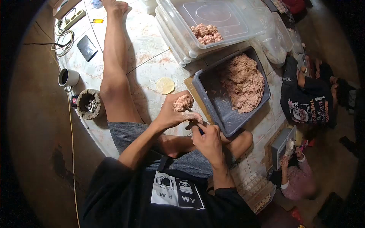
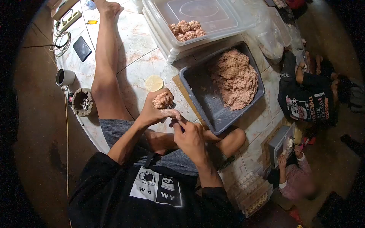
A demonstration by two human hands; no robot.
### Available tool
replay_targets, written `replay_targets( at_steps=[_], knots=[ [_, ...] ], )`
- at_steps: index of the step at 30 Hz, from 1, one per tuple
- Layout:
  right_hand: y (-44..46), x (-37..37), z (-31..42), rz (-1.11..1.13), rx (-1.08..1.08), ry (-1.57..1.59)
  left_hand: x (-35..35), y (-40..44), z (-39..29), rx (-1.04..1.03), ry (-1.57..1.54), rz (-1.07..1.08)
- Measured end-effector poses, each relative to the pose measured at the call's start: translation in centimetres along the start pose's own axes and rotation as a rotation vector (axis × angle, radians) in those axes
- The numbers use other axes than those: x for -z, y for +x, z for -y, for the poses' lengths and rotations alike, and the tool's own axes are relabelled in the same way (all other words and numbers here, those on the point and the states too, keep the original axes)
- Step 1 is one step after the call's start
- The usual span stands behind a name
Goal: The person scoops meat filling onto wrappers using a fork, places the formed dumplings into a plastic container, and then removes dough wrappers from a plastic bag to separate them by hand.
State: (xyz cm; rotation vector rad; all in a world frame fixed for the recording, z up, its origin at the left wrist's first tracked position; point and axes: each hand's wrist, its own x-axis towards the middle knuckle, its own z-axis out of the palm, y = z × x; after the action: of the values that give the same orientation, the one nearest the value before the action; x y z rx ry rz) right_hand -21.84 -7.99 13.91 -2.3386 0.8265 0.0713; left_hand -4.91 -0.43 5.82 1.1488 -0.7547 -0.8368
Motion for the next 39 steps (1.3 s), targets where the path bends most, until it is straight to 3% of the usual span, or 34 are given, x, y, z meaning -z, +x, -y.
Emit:
replay_targets(
  at_steps=[4,7,8,11,12,15,19,23,24,25,28,32,35,38,39],
  knots=[
    [0.6,2.8,-0.2,-0.074,-0.036,0.108,1.6,0.6,0.8,0.101,0.221,-0.056],
    [0.5,6.1,1.1,-0.171,-0.147,-0.059,2.1,0.6,0.6,0.016,0.108,-0.192],
    [0.4,5.7,1.4,-0.328,-0.019,-0.034,2.7,0.6,0.1,0.083,-0.018,-0.157],
    [0.7,3.6,3.0,-0.145,0.142,-0.063,1.5,0.7,2.3,0.074,0.250,-0.011],
    [1.7,2.2,2.3,-0.031,0.096,-0.199,1.6,0.7,2.0,0.046,0.292,0.059],
    [2.2,3.1,1.3,-0.133,0.079,-0.184,2.5,0.4,2.1,0.001,0.621,0.045],
    [2.4,1.4,1.3,-0.053,0.114,-0.232,1.6,0.3,1.8,-0.100,0.639,0.000],
    [3.0,6.4,1.8,-0.226,-0.003,-0.268,1.2,0.2,1.6,0.102,0.199,0.038],
    [3.5,7.0,2.4,-0.247,-0.021,-0.213,1.4,0.4,1.5,0.009,0.183,0.049],
    [3.6,7.3,2.8,-0.266,-0.040,-0.161,1.3,0.3,1.2,0.030,0.206,0.024],
    [3.1,2.3,1.7,0.008,0.056,-0.119,0.9,0.4,1.1,0.027,0.259,-0.029],
    [2.4,4.5,3.5,-0.124,0.022,-0.107,2.1,0.3,1.7,-0.099,0.569,0.003],
    [2.3,3.2,2.3,-0.007,0.082,-0.236,1.0,0.4,2.0,0.022,0.689,-0.049],
    [2.8,7.5,2.7,-0.209,0.047,-0.295,1.4,0.9,1.2,0.214,0.326,0.009],
    [2.7,8.3,3.0,-0.256,0.055,-0.266,1.4,0.7,1.2,0.194,0.246,0.035]
  ],
)
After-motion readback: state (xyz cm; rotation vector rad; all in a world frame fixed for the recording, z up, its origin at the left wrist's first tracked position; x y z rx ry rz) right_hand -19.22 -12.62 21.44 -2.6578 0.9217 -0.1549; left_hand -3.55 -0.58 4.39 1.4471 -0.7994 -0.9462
